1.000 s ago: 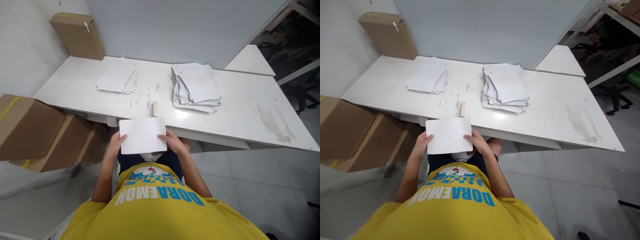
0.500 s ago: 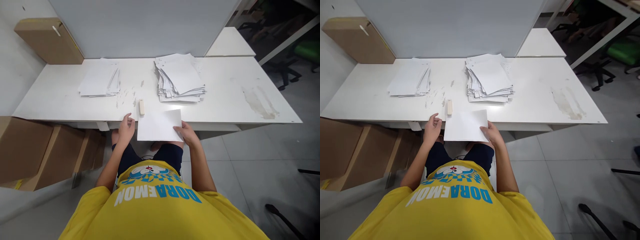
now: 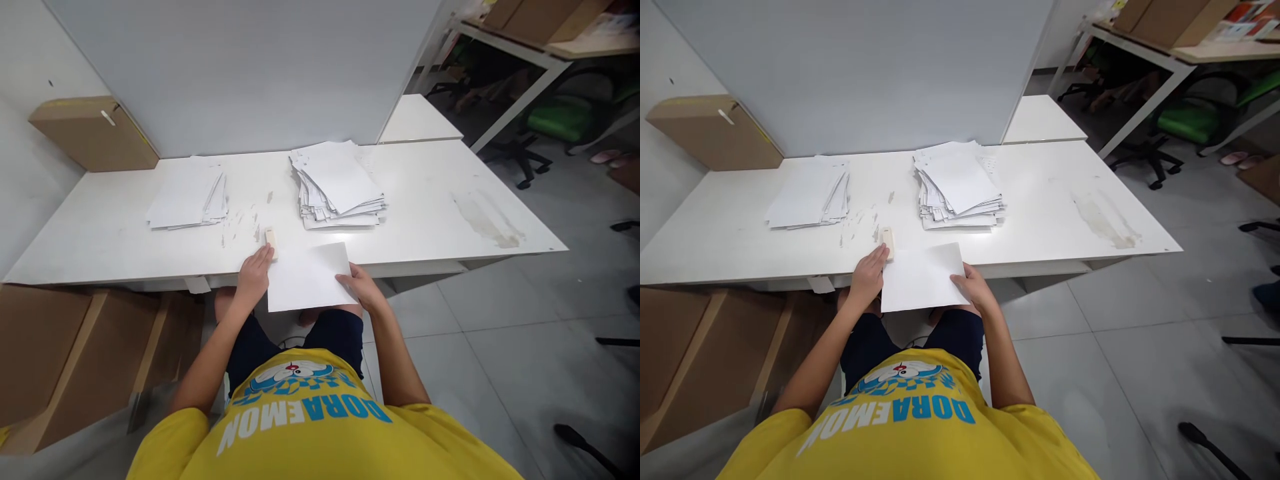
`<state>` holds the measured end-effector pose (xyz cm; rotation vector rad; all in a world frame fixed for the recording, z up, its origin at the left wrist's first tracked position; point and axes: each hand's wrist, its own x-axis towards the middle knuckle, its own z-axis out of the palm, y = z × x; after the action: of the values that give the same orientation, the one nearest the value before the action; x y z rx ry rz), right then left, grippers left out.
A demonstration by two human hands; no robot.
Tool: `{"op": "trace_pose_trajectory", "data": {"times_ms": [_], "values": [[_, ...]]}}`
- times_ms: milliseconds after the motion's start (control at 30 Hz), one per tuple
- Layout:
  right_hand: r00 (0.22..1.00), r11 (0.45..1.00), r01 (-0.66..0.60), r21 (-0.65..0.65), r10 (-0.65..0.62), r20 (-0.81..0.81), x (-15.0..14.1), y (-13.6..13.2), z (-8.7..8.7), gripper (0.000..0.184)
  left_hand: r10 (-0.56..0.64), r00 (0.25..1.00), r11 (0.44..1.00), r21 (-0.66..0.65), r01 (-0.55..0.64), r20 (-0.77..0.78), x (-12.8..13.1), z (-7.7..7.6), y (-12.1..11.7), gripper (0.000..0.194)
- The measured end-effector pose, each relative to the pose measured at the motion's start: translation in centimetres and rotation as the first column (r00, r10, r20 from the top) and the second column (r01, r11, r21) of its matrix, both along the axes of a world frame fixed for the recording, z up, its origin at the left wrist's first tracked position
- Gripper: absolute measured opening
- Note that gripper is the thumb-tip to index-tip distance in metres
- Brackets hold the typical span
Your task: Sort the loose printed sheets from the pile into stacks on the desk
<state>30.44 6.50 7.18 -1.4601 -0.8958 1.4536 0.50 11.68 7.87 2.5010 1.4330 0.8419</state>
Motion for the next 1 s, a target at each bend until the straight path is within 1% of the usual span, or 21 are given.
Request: {"op": "trace_pose_trajectory", "data": {"times_ms": [100,200,333,467,533,600,633,667,700,733,767,800,833,867,900,933,967,1000], "values": [[1.000,1.000,-0.020,0.021,0.021,-0.021,0.1,-0.1,0.5,0.050,-0.037,0.999,0.999,-0.010,0.037,0.009,-0.3,0.0,0.0,0.054],[0.999,0.999,-0.030,0.037,0.031,-0.016,0.4,-0.2,1.0,0.050,-0.038,0.999,0.999,-0.023,0.038,0.009,-0.4,0.0,0.0,0.052],[0.999,0.997,-0.041,0.058,0.039,0.031,0.2,-0.1,1.2,0.049,-0.052,0.998,0.997,-0.050,0.053,0.028,-0.6,0.1,0.1,0.052],[0.995,0.998,-0.032,0.061,0.026,0.097,-0.2,-0.5,1.4,0.045,-0.056,0.998,0.995,-0.077,0.059,0.041,-0.7,0.5,0.4,0.054],[0.992,0.998,-0.011,0.067,0.003,0.124,0.6,-1.1,1.6,0.042,-0.048,0.998,0.995,-0.090,0.051,0.044,-0.8,0.8,0.6,0.055],[0.987,0.997,0.036,0.075,-0.048,0.156,2.3,-1.9,1.9,0.040,-0.044,0.998,0.994,-0.095,0.048,0.043,-0.8,1.3,0.8,0.056],[0.981,0.992,0.089,0.087,-0.102,0.167,3.4,-2.1,2.1,0.039,-0.053,0.998,0.994,-0.092,0.056,0.037,-0.9,1.6,0.9,0.056],[0.968,0.978,0.169,0.118,-0.187,0.166,4.5,-2.2,2.3,0.040,-0.065,0.998,0.994,-0.085,0.067,0.024,-0.9,2.0,1.1,0.055],[0.943,0.946,0.276,0.171,-0.301,0.143,5.5,-2.1,2.5,0.042,-0.077,0.997,0.994,-0.076,0.077,0.006,-0.8,2.6,1.3,0.053],[0.901,0.888,0.394,0.237,-0.425,0.093,6.3,-1.6,2.7,0.044,-0.090,0.996,0.994,-0.064,0.089,-0.017,-0.6,3.3,1.6,0.051],[0.844,0.807,0.506,0.304,-0.537,0.020,6.8,-0.8,2.8,0.046,-0.103,0.994,0.993,-0.054,0.100,-0.047,-0.2,4.1,2.0,0.050],[0.786,0.721,0.592,0.361,-0.615,-0.061,6.9,0.3,2.8,0.048,-0.119,0.990,0.992,-0.050,0.115,-0.078,0.4,4.9,2.4,0.051],[0.745,0.650,0.643,0.405,-0.654,-0.134,6.7,1.8,2.8,0.049,-0.144,0.984,0.989,-0.057,0.139,-0.105,1.3,5.7,2.9,0.053],[0.723,0.603,0.668,0.435,-0.665,-0.188,6.3,3.5,2.9,0.051,-0.181,0.976,0.982,-0.077,0.172,-0.124,2.4,6.4,3.6,0.056],[0.719,0.580,0.673,0.458,-0.659,-0.222,5.6,5.4,2.9,0.052,-0.228,0.965,0.970,-0.112,0.214,-0.133,3.7,6.8,4.4,0.059],[0.721,0.569,0.671,0.475,-0.651,-0.239,4.9,7.4,3.0,0.054,-0.277,0.953,0.953,-0.160,0.256,-0.126,5.1,7.0,5.4,0.063],[0.715,0.557,0.676,0.483,-0.655,-0.246,4.2,9.3,3.1,0.056,-0.310,0.945,0.936,-0.207,0.285,-0.102,6.6,6.9,6.7,0.066],[0.712,0.556,0.678,0.480,-0.660,-0.241,3.6,11.1,3.2,0.057,-0.317,0.946,0.925,-0.240,0.294,-0.065,8.0,6.5,8.2,0.071]]}}
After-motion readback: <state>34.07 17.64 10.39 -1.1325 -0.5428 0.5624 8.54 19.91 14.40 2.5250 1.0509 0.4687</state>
